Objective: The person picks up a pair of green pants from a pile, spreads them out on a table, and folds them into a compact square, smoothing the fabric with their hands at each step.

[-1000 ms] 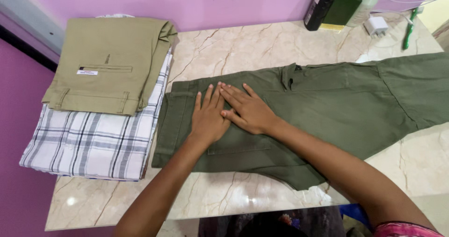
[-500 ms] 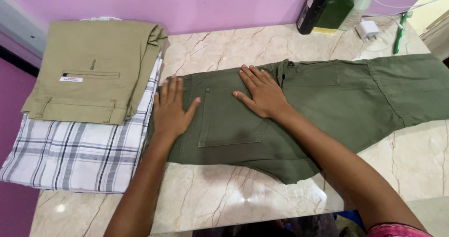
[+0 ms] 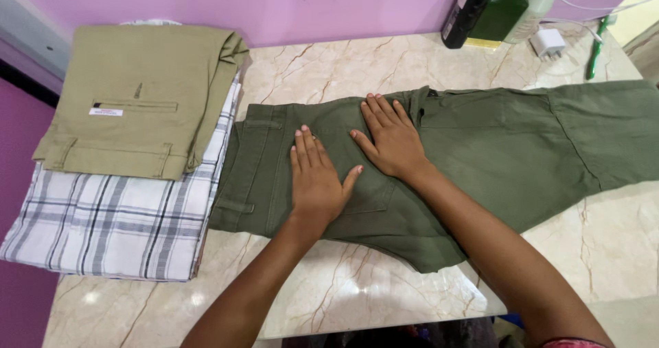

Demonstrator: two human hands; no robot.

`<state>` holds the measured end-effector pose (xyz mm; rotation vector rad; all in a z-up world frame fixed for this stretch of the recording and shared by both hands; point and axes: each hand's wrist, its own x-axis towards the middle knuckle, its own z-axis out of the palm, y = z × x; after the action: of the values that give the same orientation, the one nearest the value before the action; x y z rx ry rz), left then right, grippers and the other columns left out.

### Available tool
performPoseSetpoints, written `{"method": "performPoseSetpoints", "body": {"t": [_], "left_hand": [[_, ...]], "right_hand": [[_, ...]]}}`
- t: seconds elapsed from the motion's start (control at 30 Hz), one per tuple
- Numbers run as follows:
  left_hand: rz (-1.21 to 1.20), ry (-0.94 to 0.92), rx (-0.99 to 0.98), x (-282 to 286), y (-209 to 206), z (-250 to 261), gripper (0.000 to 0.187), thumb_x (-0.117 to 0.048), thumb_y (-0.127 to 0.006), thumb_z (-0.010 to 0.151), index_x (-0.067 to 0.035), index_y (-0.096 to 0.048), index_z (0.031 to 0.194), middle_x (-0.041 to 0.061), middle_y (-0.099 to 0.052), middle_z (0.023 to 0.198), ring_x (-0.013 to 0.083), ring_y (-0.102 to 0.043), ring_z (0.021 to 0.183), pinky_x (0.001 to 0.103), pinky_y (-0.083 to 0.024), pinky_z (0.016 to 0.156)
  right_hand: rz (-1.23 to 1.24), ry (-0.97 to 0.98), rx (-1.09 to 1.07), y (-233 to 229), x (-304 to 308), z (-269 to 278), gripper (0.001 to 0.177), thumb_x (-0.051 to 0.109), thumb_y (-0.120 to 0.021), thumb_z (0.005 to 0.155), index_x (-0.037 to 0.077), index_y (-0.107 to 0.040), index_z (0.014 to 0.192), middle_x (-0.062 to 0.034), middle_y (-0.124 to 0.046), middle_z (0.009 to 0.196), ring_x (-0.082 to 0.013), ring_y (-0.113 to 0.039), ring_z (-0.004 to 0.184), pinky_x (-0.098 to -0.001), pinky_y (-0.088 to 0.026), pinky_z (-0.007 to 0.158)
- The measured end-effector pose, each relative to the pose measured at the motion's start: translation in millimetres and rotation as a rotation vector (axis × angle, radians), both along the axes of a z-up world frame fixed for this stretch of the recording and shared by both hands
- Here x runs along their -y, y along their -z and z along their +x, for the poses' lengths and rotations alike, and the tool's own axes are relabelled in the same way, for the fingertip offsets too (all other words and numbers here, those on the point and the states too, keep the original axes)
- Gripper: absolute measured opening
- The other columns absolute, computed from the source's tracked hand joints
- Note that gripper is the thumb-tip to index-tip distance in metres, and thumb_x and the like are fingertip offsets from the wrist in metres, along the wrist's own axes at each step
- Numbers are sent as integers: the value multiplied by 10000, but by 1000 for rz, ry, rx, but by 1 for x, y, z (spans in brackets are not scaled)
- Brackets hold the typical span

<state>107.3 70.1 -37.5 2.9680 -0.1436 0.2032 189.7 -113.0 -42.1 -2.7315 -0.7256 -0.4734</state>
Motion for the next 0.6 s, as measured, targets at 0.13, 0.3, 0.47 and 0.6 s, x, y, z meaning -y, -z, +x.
{"method": "performPoseSetpoints", "body": {"t": [0.13,0.3,0.47,0.6], "left_hand": [[-115,78,346,-21,-9,-4,874,-600,-471,977,12,-297,1577,246,-135,1666,413,-137,1543,552,-117,1224],[3,205,-32,-61,-14,11,661,-597,-418,1014,-287,-346,1593,50,-179,1701,289,-116,1567,574,-57,1231],[-29,206,-6,-64,-10,14,704,-595,-423,996,-220,-349,1587,63,-212,1684,294,-119,1554,576,-59,1227],[-36,239,86,-64,-8,9,684,-532,-468,1010,-161,-389,1579,118,-254,1677,349,-158,1555,610,-91,1220]], "right_hand": [[-12,-15,4,-2,1,0,689,500,-422,1065,-7,-460,1531,-169,-387,1633,-286,-306,1535,-464,-185,1249],[2,-57,-18,-7,1,-8,681,480,-439,1060,-3,-441,1540,-166,-371,1644,-288,-299,1538,-504,-175,1246],[-10,-188,-39,-15,-15,-38,702,461,-472,1046,-38,-399,1535,-210,-349,1637,-319,-280,1543,-573,-151,1230],[35,-277,-53,-22,-28,-57,714,446,-504,1037,-65,-392,1523,-243,-351,1626,-346,-278,1542,-575,-152,1230]]}}
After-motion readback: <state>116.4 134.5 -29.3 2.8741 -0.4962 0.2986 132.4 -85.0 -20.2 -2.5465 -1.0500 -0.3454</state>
